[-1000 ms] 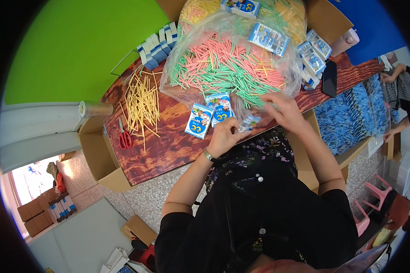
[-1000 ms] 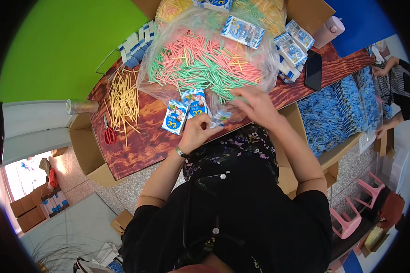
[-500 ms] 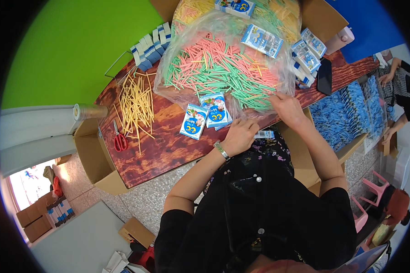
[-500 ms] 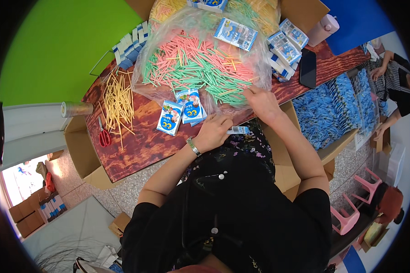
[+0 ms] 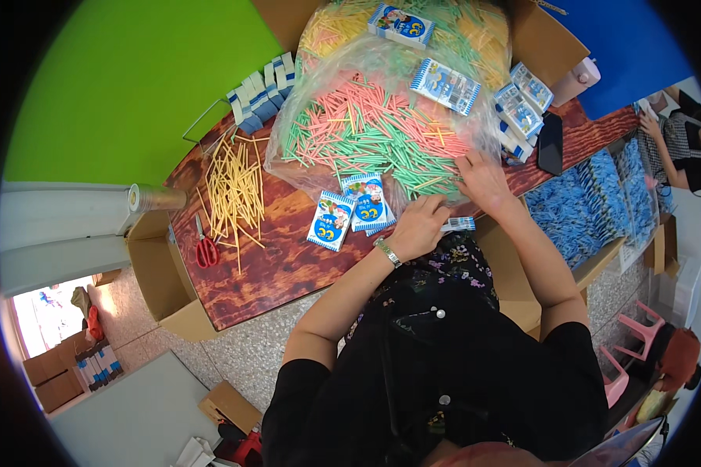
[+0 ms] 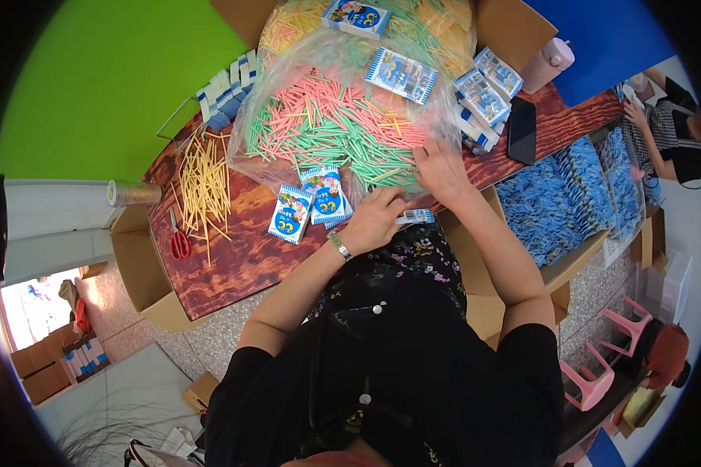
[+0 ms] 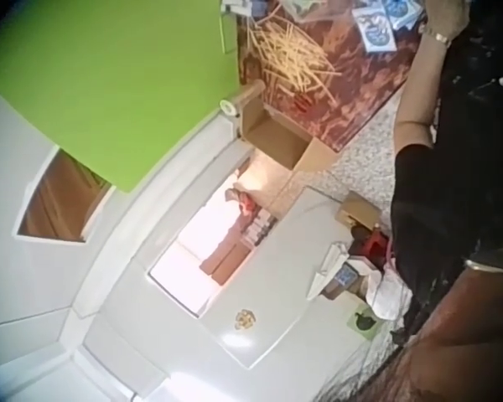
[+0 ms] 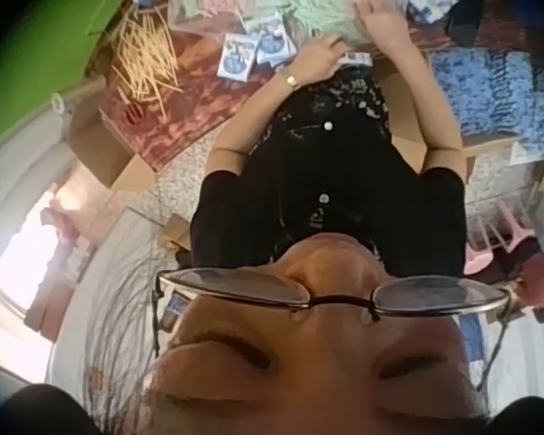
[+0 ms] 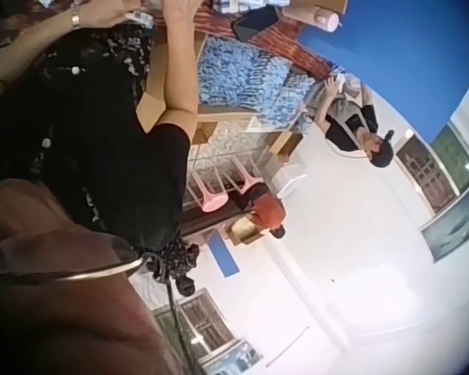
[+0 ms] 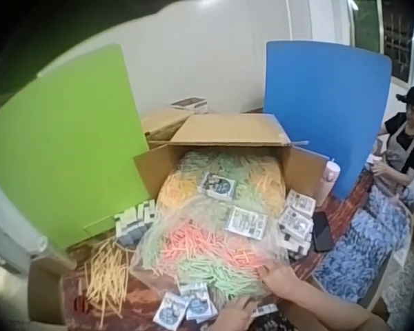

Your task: Sorting and packaging colorful items into small plastic packets from a large bulk bag at a workstation.

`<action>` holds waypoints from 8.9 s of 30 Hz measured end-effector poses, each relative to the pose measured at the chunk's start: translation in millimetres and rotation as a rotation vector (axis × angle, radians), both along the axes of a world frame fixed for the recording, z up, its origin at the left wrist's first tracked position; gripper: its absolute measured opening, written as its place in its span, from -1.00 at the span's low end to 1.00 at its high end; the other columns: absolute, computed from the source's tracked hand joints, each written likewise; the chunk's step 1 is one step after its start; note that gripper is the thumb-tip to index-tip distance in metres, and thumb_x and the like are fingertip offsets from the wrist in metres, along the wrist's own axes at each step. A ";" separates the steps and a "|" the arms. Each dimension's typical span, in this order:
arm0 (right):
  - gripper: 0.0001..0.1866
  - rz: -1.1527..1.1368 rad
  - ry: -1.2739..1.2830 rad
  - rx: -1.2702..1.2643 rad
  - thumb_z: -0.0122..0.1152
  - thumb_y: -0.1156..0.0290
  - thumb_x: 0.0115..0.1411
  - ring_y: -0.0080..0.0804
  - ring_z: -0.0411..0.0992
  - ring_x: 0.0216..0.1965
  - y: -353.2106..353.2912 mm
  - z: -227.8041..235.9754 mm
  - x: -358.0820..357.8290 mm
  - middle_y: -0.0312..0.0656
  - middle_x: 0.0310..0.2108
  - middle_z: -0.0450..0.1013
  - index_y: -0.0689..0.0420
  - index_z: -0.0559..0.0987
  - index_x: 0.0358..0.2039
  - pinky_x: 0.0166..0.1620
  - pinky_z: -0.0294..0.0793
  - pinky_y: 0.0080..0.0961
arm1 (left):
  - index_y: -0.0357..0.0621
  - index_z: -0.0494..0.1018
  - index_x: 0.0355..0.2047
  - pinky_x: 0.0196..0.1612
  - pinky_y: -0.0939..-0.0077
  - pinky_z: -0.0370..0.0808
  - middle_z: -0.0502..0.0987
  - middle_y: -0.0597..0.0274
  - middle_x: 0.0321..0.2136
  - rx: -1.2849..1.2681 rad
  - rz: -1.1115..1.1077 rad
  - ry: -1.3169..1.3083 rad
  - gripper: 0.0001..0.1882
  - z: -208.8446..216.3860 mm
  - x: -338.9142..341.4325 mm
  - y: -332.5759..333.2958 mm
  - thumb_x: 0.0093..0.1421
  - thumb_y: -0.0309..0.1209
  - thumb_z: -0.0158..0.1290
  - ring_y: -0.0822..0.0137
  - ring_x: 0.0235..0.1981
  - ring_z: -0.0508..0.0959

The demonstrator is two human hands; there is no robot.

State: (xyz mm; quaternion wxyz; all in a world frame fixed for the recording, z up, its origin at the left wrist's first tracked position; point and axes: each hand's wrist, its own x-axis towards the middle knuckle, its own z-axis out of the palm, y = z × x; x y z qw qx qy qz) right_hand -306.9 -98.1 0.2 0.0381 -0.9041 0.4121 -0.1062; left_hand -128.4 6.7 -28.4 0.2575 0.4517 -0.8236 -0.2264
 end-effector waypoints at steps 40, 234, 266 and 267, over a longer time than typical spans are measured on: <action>-0.75 -0.232 -1.097 1.433 0.01 0.24 0.37 -0.62 0.35 -0.48 -37.9 30.7 14.1 -0.36 -0.48 0.38 0.17 0.47 -0.15 -0.41 0.38 -0.61 | -0.24 0.42 -0.03 -0.06 0.46 0.42 0.48 0.31 -0.18 0.739 0.306 1.371 -0.70 31.2 35.2 -30.5 0.29 -0.35 0.05 0.42 -0.16 0.47; -0.44 0.123 0.051 0.286 0.48 0.20 -0.13 -0.06 0.41 -0.04 27.4 -5.9 164.9 -0.02 -0.17 0.43 0.18 0.43 -0.18 -0.16 0.55 -0.21 | -0.08 0.39 0.05 -0.06 0.10 0.40 0.29 0.04 0.12 -0.098 0.782 -0.214 -0.38 -0.9 144.7 86.8 -0.08 -0.30 0.27 -0.01 0.01 0.34; -0.81 0.346 -0.595 0.412 0.21 0.26 0.15 -0.08 0.48 -0.36 34.2 41.9 130.4 -0.08 -0.38 0.48 0.11 0.56 -0.32 -0.31 0.45 -0.23 | -0.34 0.52 -0.20 -0.30 0.48 0.46 0.57 0.13 -0.40 0.196 0.570 0.240 -0.74 41.2 122.9 43.5 0.19 -0.39 0.13 0.37 -0.42 0.53; -0.79 0.327 -0.605 0.489 0.23 0.26 0.14 -0.07 0.48 -0.36 39.4 45.5 126.3 -0.07 -0.38 0.48 0.12 0.55 -0.32 -0.31 0.44 -0.23 | -0.32 0.54 -0.27 -0.39 0.55 0.41 0.55 0.24 -0.49 0.305 0.556 0.348 -0.79 42.1 123.4 44.3 0.20 -0.39 0.13 0.50 -0.49 0.47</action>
